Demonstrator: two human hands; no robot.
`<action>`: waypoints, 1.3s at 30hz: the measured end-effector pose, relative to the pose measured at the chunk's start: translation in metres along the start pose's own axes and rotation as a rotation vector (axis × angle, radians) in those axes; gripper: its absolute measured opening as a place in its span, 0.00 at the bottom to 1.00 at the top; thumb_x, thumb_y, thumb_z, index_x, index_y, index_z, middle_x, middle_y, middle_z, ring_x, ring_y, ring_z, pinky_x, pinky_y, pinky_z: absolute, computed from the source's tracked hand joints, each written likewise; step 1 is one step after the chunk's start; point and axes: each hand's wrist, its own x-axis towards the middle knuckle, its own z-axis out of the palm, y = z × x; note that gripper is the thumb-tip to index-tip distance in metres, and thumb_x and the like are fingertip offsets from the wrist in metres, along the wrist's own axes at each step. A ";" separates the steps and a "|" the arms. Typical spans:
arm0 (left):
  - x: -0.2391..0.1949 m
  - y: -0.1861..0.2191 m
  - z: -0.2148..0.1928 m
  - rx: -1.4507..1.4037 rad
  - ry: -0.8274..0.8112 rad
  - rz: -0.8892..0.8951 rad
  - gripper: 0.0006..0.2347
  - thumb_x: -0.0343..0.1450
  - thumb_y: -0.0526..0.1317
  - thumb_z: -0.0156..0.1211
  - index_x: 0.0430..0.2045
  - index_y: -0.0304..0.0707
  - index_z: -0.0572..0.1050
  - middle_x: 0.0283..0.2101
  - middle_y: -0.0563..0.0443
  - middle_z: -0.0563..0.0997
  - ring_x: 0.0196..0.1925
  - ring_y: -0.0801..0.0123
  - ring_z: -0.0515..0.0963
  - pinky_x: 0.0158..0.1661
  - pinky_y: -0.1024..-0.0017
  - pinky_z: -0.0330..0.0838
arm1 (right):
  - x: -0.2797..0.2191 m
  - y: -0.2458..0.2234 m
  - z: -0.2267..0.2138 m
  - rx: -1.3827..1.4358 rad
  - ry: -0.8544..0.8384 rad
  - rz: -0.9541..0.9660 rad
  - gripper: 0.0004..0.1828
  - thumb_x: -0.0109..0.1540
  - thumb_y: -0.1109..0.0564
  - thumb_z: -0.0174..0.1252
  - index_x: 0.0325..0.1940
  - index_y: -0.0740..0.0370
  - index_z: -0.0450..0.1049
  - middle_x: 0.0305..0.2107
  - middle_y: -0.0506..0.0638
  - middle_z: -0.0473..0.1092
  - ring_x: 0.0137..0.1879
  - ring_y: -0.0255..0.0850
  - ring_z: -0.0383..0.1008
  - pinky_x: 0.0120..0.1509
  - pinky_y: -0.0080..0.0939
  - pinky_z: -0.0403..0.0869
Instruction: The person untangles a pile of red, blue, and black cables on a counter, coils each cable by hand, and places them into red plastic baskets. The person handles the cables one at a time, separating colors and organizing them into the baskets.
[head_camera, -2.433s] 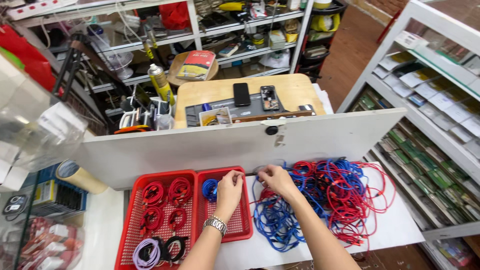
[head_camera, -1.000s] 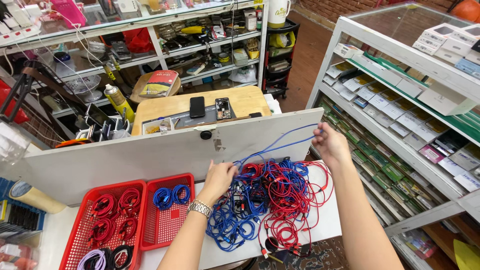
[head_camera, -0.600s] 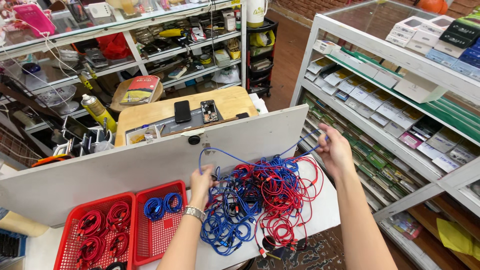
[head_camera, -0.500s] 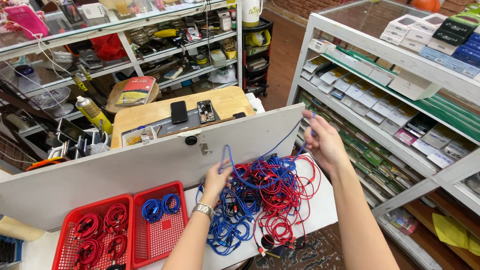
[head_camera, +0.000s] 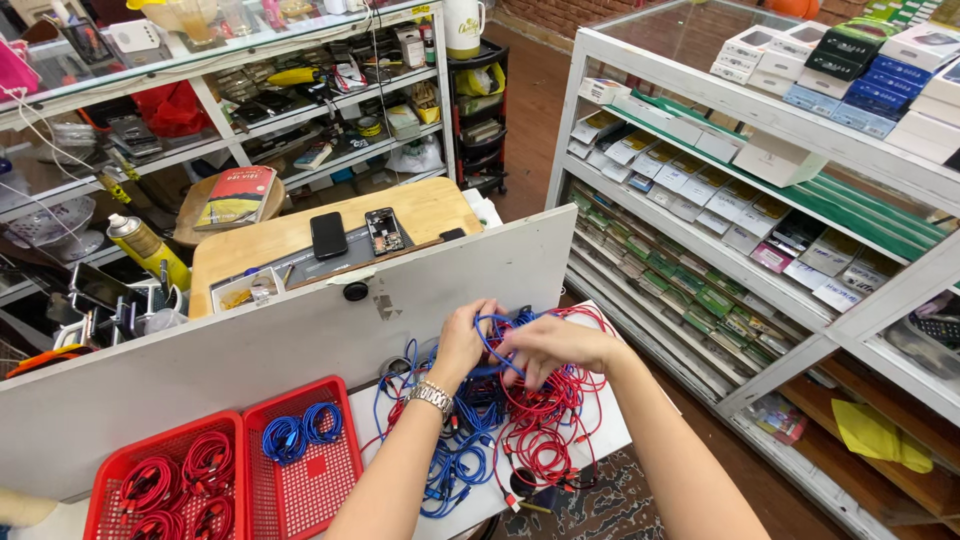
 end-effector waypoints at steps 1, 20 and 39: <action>-0.002 0.004 -0.006 -0.062 -0.079 -0.126 0.16 0.77 0.48 0.53 0.36 0.34 0.82 0.24 0.54 0.78 0.23 0.75 0.74 0.27 0.73 0.68 | 0.010 0.011 -0.006 0.053 0.142 -0.035 0.24 0.72 0.46 0.47 0.50 0.70 0.79 0.34 0.57 0.83 0.29 0.41 0.78 0.37 0.39 0.80; -0.006 -0.063 -0.074 -0.333 0.015 -0.585 0.10 0.70 0.41 0.66 0.34 0.30 0.82 0.23 0.54 0.76 0.20 0.76 0.69 0.21 0.76 0.63 | -0.093 0.048 -0.140 -0.574 0.658 0.499 0.21 0.66 0.43 0.59 0.59 0.53 0.81 0.42 0.48 0.70 0.43 0.42 0.71 0.48 0.45 0.69; -0.068 -0.003 -0.095 -0.822 -0.532 -0.497 0.16 0.79 0.48 0.52 0.26 0.37 0.73 0.15 0.65 0.61 0.15 0.82 0.58 0.30 0.75 0.70 | 0.046 0.032 -0.045 0.127 0.672 -0.286 0.18 0.71 0.48 0.52 0.42 0.65 0.78 0.21 0.41 0.60 0.27 0.32 0.59 0.31 0.34 0.63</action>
